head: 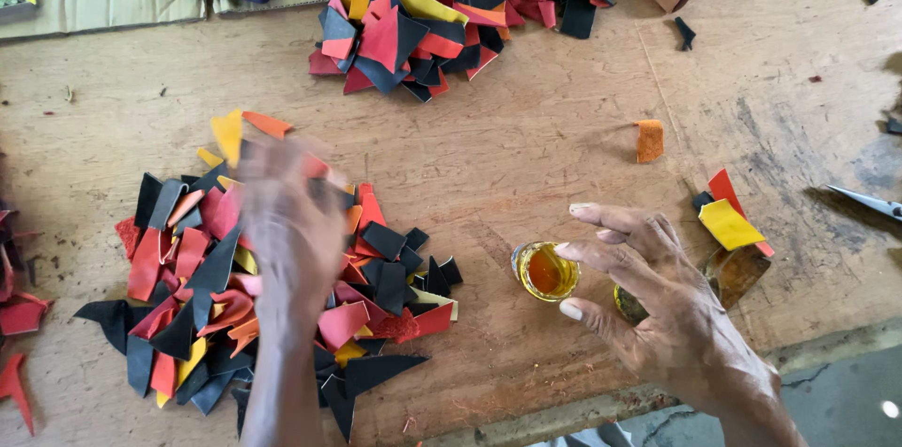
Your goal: The person repeatedly picks small colored foam pieces from a pile, applies adhesive from a small container to the edges, and folds them into small box-like shapes. The finished items are placed on the table as the process continues.
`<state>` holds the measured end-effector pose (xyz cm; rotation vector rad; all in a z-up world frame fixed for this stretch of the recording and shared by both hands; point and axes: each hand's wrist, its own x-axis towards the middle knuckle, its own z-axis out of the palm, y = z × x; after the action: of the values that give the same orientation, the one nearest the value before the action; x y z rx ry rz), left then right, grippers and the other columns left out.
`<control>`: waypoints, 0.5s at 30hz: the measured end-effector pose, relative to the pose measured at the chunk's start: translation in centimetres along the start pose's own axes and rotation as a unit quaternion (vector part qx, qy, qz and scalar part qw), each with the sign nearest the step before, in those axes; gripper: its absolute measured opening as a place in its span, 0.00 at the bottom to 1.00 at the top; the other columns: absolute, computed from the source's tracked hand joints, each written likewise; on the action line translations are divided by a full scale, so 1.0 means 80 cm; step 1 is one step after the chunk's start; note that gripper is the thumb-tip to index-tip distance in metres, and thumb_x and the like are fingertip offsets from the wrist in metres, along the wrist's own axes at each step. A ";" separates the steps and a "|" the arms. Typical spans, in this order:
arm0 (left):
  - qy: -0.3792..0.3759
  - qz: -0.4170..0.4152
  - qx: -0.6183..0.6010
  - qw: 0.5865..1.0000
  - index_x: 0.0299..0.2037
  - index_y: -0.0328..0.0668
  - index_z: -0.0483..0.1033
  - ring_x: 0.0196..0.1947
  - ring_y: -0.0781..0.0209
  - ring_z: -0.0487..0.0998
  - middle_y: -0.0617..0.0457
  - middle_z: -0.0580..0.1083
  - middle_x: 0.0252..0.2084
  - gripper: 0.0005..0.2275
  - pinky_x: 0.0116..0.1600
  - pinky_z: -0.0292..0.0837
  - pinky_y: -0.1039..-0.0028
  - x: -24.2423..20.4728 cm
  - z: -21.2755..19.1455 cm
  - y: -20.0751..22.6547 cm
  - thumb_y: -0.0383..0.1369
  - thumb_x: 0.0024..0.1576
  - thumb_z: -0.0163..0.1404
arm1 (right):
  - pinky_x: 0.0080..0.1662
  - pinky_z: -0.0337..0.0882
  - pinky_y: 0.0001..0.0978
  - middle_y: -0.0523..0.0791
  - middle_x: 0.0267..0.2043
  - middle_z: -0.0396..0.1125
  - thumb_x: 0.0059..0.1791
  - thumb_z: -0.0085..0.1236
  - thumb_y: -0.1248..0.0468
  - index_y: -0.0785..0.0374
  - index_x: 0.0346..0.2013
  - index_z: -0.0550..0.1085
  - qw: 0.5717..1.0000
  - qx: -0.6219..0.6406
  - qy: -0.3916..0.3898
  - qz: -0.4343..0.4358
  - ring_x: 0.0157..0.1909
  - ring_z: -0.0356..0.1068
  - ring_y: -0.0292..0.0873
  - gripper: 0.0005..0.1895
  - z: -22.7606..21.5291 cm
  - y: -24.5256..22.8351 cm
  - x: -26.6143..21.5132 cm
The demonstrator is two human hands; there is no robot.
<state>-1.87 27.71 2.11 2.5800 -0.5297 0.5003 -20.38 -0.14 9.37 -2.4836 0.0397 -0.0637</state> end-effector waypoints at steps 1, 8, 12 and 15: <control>-0.086 -0.046 -0.233 0.967 0.39 0.37 0.79 0.48 0.48 0.74 0.46 0.75 0.44 0.05 0.53 0.69 0.60 -0.009 0.005 0.012 0.24 0.53 0.58 | 0.59 0.67 0.42 0.44 0.66 0.62 0.41 0.67 0.55 0.53 0.53 0.76 1.000 -0.003 0.000 -0.010 0.61 0.63 0.48 0.26 0.001 -0.001 0.000; -0.290 0.028 -0.230 0.928 0.30 0.39 0.78 0.40 0.49 0.76 0.48 0.74 0.33 0.08 0.45 0.70 0.62 -0.034 0.001 0.066 0.24 0.42 0.63 | 0.59 0.67 0.43 0.45 0.66 0.61 0.41 0.66 0.55 0.54 0.53 0.76 1.000 -0.018 -0.006 -0.020 0.62 0.62 0.50 0.26 0.002 0.000 0.003; -0.335 -0.154 -0.278 0.887 0.34 0.37 0.78 0.35 0.59 0.78 0.51 0.78 0.32 0.05 0.41 0.74 0.71 -0.020 -0.008 0.069 0.24 0.51 0.60 | 0.60 0.67 0.43 0.44 0.66 0.61 0.40 0.67 0.56 0.53 0.53 0.75 1.000 -0.028 -0.010 -0.006 0.61 0.62 0.49 0.27 0.001 0.003 -0.001; -0.337 -0.231 -0.435 0.802 0.44 0.38 0.76 0.33 0.70 0.77 0.55 0.77 0.34 0.11 0.40 0.76 0.80 -0.016 -0.008 0.067 0.22 0.52 0.56 | 0.61 0.66 0.44 0.45 0.67 0.60 0.41 0.67 0.55 0.53 0.54 0.75 1.000 -0.019 0.000 -0.021 0.63 0.61 0.49 0.27 0.002 0.005 -0.001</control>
<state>-5.49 23.99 3.97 1.7800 -0.2204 -0.7206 -20.43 -0.39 9.00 -2.5223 -0.0109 -0.0805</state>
